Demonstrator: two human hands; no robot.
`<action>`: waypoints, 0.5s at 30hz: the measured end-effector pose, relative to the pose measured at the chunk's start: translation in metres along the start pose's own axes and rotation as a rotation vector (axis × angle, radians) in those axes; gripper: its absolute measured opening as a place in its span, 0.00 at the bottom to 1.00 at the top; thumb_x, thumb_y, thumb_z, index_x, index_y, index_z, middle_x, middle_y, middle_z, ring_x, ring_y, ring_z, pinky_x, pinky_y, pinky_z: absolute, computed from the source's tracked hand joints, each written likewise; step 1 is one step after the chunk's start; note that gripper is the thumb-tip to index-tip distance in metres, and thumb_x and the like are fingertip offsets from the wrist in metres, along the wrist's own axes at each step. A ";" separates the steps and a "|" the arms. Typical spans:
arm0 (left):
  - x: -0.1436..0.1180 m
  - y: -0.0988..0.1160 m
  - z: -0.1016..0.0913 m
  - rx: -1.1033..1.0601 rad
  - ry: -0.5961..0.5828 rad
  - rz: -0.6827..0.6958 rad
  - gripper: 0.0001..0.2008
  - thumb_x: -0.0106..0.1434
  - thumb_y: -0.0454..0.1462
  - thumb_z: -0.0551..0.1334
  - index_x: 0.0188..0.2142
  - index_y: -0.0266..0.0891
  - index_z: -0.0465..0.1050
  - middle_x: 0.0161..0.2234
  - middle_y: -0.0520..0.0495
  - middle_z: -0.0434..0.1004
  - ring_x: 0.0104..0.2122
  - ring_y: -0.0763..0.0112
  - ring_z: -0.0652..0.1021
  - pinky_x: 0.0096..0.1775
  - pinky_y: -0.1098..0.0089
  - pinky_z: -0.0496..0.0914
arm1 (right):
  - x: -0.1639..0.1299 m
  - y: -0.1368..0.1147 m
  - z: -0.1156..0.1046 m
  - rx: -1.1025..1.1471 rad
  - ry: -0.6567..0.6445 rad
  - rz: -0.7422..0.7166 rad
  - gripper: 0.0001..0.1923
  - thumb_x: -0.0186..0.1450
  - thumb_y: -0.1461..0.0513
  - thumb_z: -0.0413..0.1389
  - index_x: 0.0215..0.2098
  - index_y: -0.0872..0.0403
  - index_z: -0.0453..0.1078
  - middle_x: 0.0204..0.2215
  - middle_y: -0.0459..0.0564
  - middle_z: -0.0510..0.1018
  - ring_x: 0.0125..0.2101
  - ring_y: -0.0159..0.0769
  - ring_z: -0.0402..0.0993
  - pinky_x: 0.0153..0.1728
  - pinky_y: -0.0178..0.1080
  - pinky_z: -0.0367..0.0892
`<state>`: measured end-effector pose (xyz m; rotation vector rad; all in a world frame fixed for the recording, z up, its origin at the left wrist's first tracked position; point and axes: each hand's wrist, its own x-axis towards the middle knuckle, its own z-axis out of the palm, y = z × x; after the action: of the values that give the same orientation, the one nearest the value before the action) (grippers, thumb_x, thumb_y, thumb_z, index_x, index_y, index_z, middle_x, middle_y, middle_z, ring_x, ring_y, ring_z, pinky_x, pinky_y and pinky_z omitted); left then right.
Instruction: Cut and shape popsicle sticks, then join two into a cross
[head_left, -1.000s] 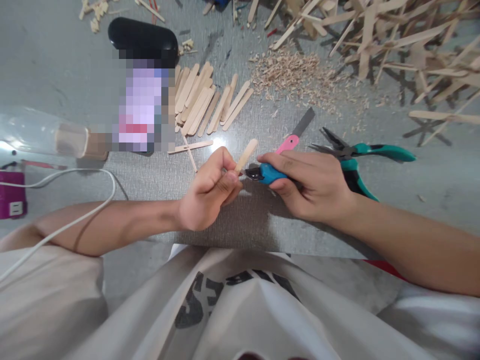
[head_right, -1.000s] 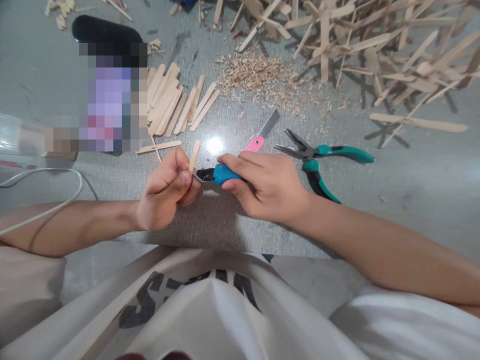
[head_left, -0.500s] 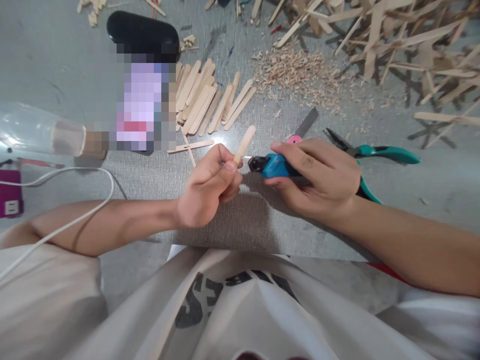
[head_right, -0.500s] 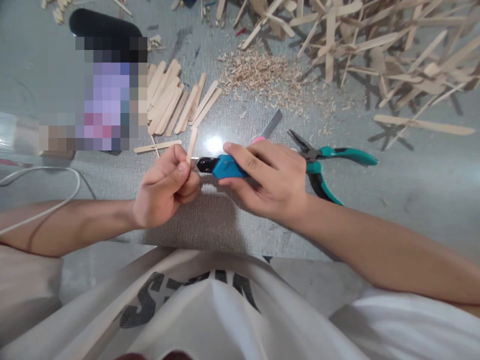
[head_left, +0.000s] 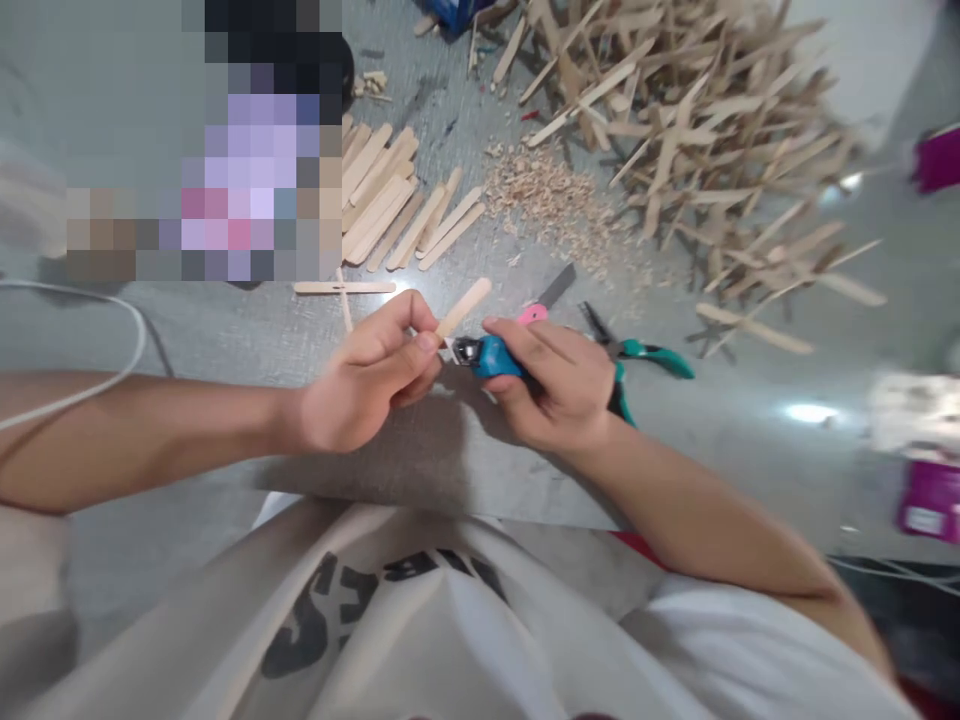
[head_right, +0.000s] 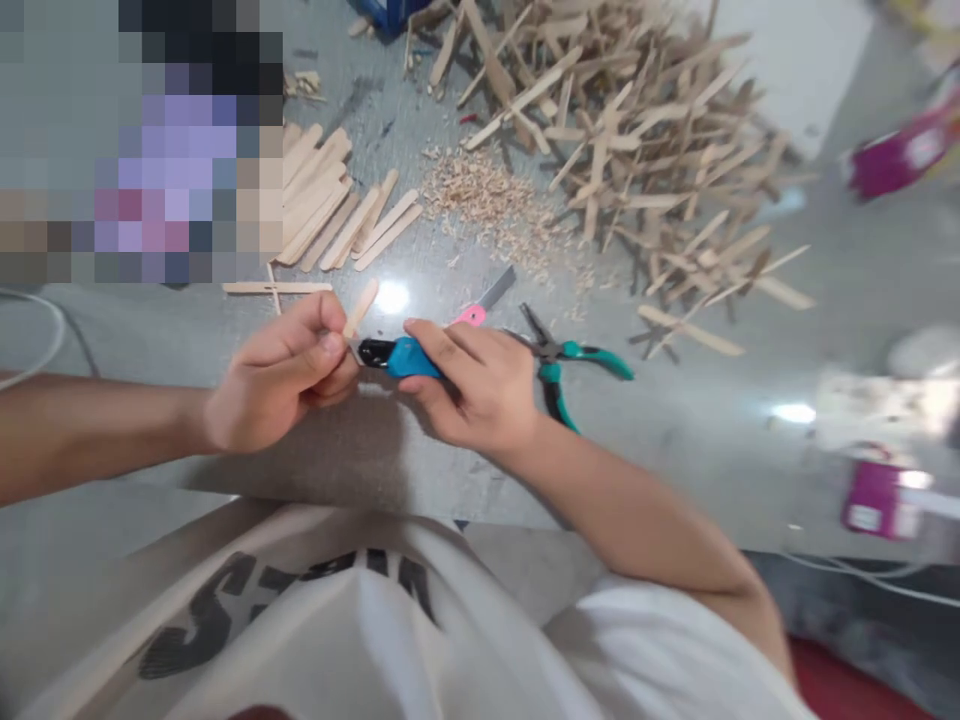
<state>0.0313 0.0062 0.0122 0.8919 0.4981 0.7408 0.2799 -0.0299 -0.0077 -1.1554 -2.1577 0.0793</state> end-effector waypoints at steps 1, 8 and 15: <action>0.000 0.000 0.001 0.008 -0.006 0.017 0.19 0.83 0.49 0.68 0.41 0.47 0.62 0.21 0.66 0.54 0.19 0.78 0.54 0.23 0.75 0.51 | 0.001 0.000 -0.001 0.008 -0.005 -0.006 0.31 0.89 0.43 0.50 0.62 0.58 0.85 0.33 0.53 0.86 0.29 0.39 0.79 0.32 0.41 0.72; -0.001 -0.005 0.001 0.117 -0.007 0.150 0.16 0.86 0.47 0.63 0.41 0.46 0.64 0.22 0.62 0.56 0.20 0.77 0.55 0.22 0.72 0.51 | -0.001 0.001 -0.006 0.049 -0.097 0.010 0.35 0.89 0.43 0.45 0.62 0.59 0.85 0.30 0.51 0.82 0.26 0.39 0.75 0.31 0.42 0.71; -0.003 -0.003 0.003 0.178 -0.021 0.146 0.18 0.86 0.48 0.62 0.39 0.46 0.63 0.22 0.62 0.58 0.21 0.77 0.57 0.23 0.73 0.54 | 0.001 0.000 -0.002 0.147 -0.001 -0.034 0.30 0.90 0.46 0.50 0.61 0.61 0.83 0.32 0.50 0.83 0.27 0.37 0.76 0.30 0.41 0.70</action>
<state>0.0321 0.0009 0.0118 1.1096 0.4894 0.8276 0.2800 -0.0296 -0.0057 -1.0345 -2.1336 0.2194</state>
